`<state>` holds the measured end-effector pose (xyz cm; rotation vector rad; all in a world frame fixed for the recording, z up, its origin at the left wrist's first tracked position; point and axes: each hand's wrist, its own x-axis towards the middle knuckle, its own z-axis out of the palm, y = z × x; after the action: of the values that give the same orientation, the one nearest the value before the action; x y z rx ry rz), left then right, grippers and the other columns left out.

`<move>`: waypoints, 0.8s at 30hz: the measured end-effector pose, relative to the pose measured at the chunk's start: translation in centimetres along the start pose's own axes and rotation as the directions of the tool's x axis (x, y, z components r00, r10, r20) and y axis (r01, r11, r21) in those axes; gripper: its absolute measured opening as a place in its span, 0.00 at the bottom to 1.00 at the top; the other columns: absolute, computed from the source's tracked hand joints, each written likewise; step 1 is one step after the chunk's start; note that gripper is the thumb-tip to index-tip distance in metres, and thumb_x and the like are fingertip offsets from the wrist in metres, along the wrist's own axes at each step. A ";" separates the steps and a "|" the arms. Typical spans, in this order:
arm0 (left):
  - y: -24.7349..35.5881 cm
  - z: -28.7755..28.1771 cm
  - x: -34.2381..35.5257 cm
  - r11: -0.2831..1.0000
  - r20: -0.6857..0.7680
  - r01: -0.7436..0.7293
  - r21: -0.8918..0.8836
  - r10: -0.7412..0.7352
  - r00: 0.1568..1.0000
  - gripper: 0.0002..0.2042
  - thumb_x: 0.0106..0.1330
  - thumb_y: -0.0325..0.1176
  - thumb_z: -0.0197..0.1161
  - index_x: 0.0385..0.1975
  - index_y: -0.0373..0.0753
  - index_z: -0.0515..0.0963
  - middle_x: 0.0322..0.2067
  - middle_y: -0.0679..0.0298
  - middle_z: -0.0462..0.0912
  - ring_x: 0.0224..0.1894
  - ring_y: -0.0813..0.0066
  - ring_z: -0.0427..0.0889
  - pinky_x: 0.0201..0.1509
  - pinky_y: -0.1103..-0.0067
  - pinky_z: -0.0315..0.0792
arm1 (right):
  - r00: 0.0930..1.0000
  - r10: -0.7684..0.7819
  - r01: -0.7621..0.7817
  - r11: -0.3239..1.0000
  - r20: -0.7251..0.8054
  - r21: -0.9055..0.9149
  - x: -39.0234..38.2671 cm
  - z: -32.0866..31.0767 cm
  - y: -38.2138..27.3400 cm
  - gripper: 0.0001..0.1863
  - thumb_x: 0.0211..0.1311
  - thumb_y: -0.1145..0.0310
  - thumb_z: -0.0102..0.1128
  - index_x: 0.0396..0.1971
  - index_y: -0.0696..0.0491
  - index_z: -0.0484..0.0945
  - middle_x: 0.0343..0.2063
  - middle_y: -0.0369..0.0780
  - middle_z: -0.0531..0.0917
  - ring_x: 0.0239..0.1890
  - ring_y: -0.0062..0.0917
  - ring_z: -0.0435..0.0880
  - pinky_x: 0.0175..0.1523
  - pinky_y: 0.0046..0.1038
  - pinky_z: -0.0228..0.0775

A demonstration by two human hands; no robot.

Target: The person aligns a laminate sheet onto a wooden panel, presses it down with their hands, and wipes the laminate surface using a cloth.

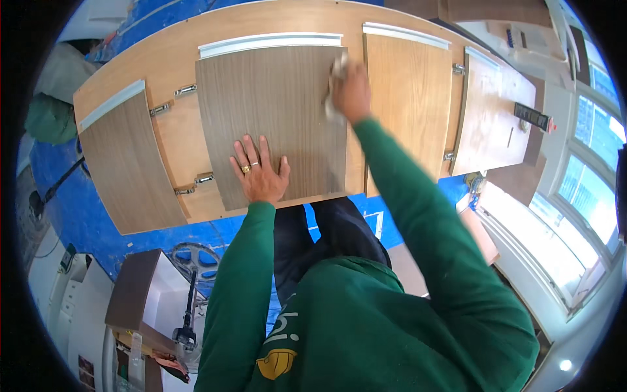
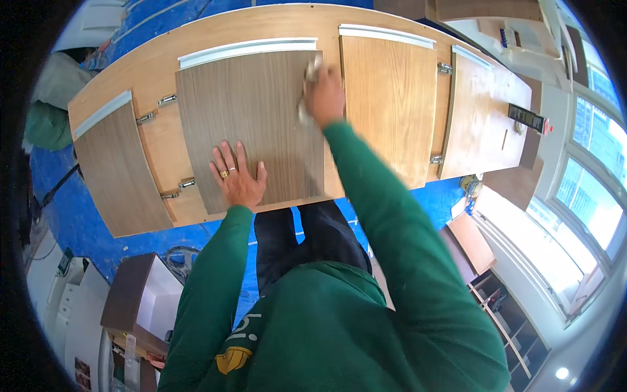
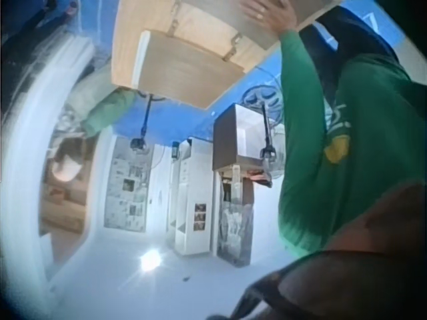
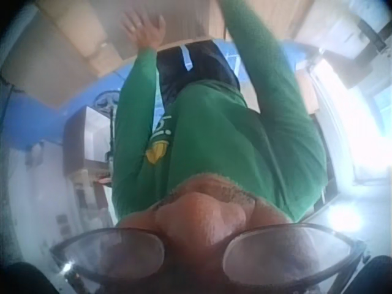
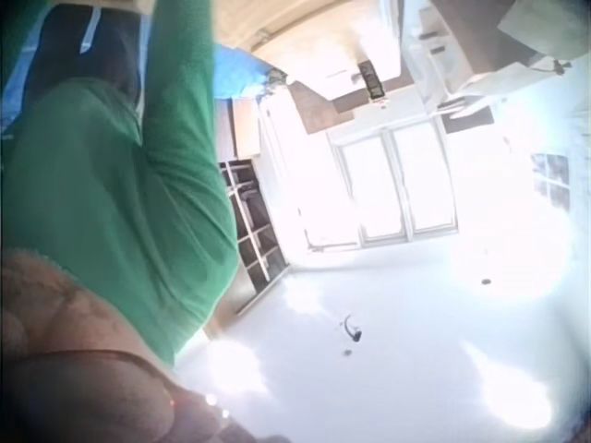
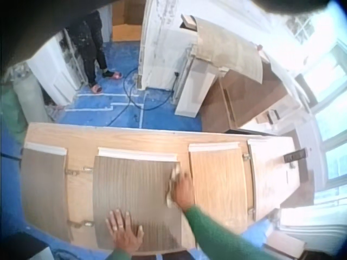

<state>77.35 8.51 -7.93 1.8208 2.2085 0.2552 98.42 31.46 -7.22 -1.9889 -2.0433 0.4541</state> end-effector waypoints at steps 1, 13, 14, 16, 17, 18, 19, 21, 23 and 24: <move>0.0 -0.1 -0.2 1.000 0.018 -0.003 0.006 0.003 1.000 0.42 0.74 0.57 0.63 0.84 0.44 0.61 0.87 0.48 0.47 0.88 0.41 0.42 0.87 0.42 0.37 | 0.999 -0.016 0.016 1.000 0.049 0.002 3.9 -0.8 -0.4 0.20 0.67 0.74 0.63 0.59 0.55 0.77 0.54 0.56 0.80 0.50 0.58 0.86 0.51 0.53 0.84; -0.2 -0.2 -0.4 0.996 0.095 0.085 -0.015 -0.084 0.992 0.42 0.72 0.58 0.62 0.83 0.44 0.63 0.86 0.47 0.49 0.88 0.40 0.43 0.86 0.40 0.39 | 0.868 -0.420 0.420 0.906 0.267 0.060 -7.2 0.2 -1.2 0.19 0.60 0.74 0.65 0.52 0.52 0.82 0.56 0.48 0.81 0.54 0.54 0.84 0.55 0.49 0.82; -0.2 -0.2 -0.3 0.997 0.086 0.076 -0.025 -0.074 0.994 0.42 0.72 0.58 0.62 0.83 0.44 0.63 0.86 0.47 0.48 0.88 0.40 0.42 0.86 0.39 0.39 | 0.905 -0.381 0.371 0.925 0.188 0.085 -2.6 0.3 -4.0 0.19 0.61 0.74 0.64 0.53 0.52 0.82 0.56 0.49 0.81 0.54 0.54 0.84 0.55 0.49 0.82; -0.3 0.0 -0.3 0.997 0.078 0.063 -0.038 -0.059 0.995 0.42 0.72 0.58 0.62 0.83 0.44 0.63 0.86 0.47 0.47 0.88 0.40 0.42 0.85 0.38 0.40 | 0.806 -0.591 0.585 0.802 0.026 0.121 4.7 2.2 -8.7 0.18 0.62 0.75 0.63 0.53 0.51 0.82 0.55 0.49 0.81 0.54 0.52 0.84 0.54 0.49 0.81; -0.2 0.0 -0.4 0.997 0.082 0.059 -0.042 -0.055 0.995 0.42 0.72 0.58 0.62 0.83 0.44 0.63 0.86 0.47 0.47 0.88 0.40 0.41 0.85 0.38 0.40 | 0.766 -0.642 0.635 0.763 0.022 0.121 6.5 4.0 -10.9 0.17 0.61 0.75 0.63 0.52 0.51 0.82 0.54 0.49 0.82 0.53 0.51 0.85 0.54 0.50 0.81; -0.5 0.1 -0.2 0.997 0.080 0.059 -0.040 -0.056 0.995 0.42 0.72 0.57 0.63 0.83 0.44 0.63 0.86 0.47 0.46 0.88 0.39 0.41 0.85 0.37 0.40 | 0.720 -0.694 0.688 0.715 0.014 0.124 7.6 5.9 -13.7 0.16 0.61 0.75 0.63 0.50 0.52 0.82 0.52 0.48 0.82 0.52 0.49 0.85 0.53 0.50 0.81; -0.8 0.0 0.1 0.997 0.092 0.073 -0.027 -0.070 0.993 0.42 0.72 0.57 0.63 0.83 0.44 0.63 0.86 0.47 0.46 0.88 0.39 0.41 0.85 0.37 0.40 | 0.714 -0.695 0.679 0.716 0.080 0.161 7.9 7.0 -16.6 0.15 0.62 0.74 0.63 0.49 0.52 0.82 0.51 0.48 0.82 0.52 0.48 0.86 0.53 0.49 0.82; -0.4 -0.3 0.1 0.996 0.133 0.079 -0.031 -0.074 0.988 0.42 0.72 0.57 0.62 0.83 0.44 0.63 0.86 0.47 0.47 0.87 0.38 0.41 0.84 0.37 0.40 | 0.686 -0.720 0.693 0.691 0.107 0.204 7.3 9.3 -21.5 0.12 0.63 0.73 0.63 0.46 0.52 0.82 0.49 0.48 0.82 0.50 0.47 0.87 0.54 0.48 0.82; -0.6 0.2 -0.3 0.997 0.089 0.081 -0.003 -0.080 0.993 0.42 0.72 0.58 0.62 0.83 0.44 0.63 0.86 0.46 0.46 0.87 0.38 0.42 0.85 0.38 0.41 | 0.643 -0.764 0.737 0.636 0.053 0.228 7.5 9.7 -21.8 0.10 0.64 0.72 0.62 0.45 0.52 0.82 0.47 0.48 0.83 0.49 0.48 0.87 0.53 0.48 0.82; -0.7 0.3 -0.2 0.998 0.062 0.068 0.008 -0.068 0.996 0.42 0.73 0.58 0.62 0.83 0.44 0.63 0.86 0.47 0.46 0.87 0.38 0.42 0.85 0.38 0.41 | 0.638 -0.769 0.743 0.629 0.042 0.230 7.7 8.9 -21.1 0.10 0.65 0.71 0.62 0.45 0.52 0.82 0.47 0.49 0.83 0.49 0.48 0.87 0.53 0.48 0.82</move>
<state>76.87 8.19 -8.42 1.7286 2.2257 0.1760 75.30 38.41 -7.41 -0.8317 -2.5535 0.5626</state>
